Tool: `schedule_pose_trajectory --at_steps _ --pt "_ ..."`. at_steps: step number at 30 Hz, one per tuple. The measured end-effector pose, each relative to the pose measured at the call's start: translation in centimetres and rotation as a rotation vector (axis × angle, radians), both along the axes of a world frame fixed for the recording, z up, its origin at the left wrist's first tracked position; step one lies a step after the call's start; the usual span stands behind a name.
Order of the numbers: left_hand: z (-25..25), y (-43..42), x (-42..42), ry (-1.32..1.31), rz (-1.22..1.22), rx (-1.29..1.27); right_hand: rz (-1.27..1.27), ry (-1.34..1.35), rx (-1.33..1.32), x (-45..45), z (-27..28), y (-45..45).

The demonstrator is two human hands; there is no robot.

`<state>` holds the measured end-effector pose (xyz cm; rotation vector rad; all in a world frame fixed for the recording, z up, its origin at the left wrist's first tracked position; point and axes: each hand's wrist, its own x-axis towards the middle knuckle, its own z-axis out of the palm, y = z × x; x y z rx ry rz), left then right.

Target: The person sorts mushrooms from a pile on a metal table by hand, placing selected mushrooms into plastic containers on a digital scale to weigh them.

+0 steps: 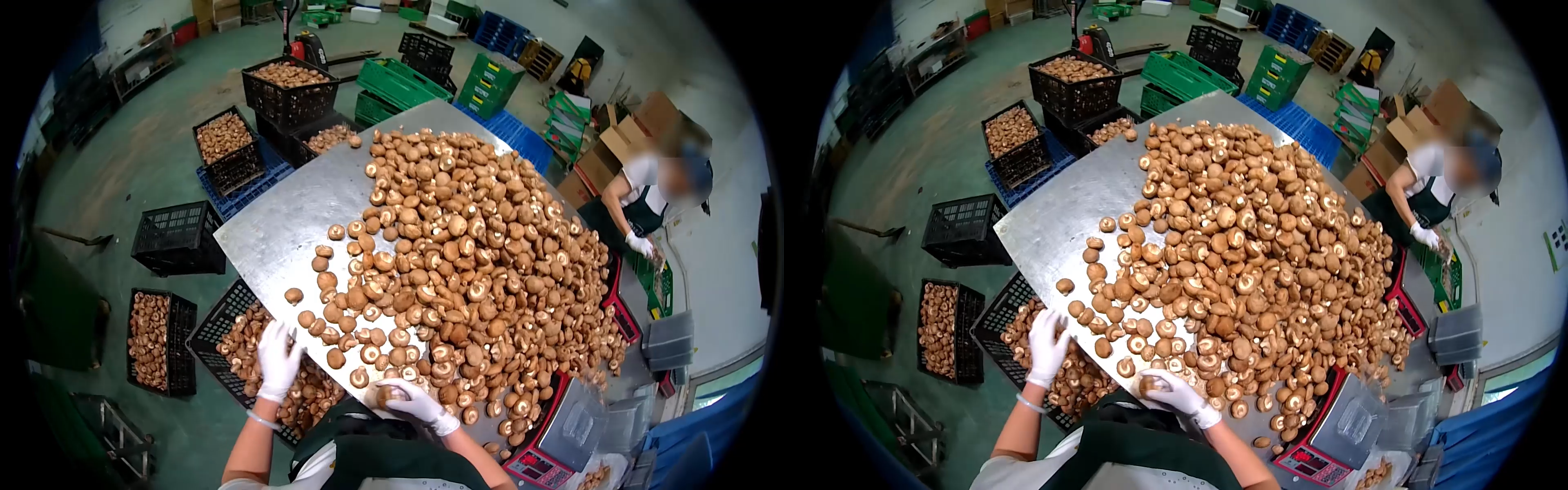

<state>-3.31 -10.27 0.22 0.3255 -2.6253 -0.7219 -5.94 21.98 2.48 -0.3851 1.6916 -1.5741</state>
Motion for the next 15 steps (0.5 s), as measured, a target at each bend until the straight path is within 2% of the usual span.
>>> schedule_pose_trajectory --at_steps 1,4,6,8,10,14,15 --pt "1.3 1.1 -1.9 0.0 -0.041 0.033 -0.109 -0.305 -0.083 0.1 -0.5 0.8" --pt "4.3 4.5 -7.1 0.065 -0.169 0.056 -0.288 -0.441 -0.299 -0.3 2.4 1.5" --pt "2.5 5.9 -10.4 0.075 -0.212 -0.035 -0.306 -0.489 -0.493 -0.2 2.0 2.3" --pt "1.7 7.4 -12.5 0.008 -0.268 -0.114 -0.274 -0.472 -0.524 0.2 1.7 2.6" --pt "0.9 8.6 -13.0 -0.036 -0.253 -0.153 -0.25 -0.249 -0.378 0.8 0.8 2.9" --pt "2.2 8.8 -10.1 -0.014 -0.387 -0.119 -0.273 -0.326 -0.285 1.8 2.1 2.9" --pt "3.1 8.5 -8.6 -0.013 -0.445 -0.129 -0.275 -0.293 -0.148 1.7 1.9 3.1"
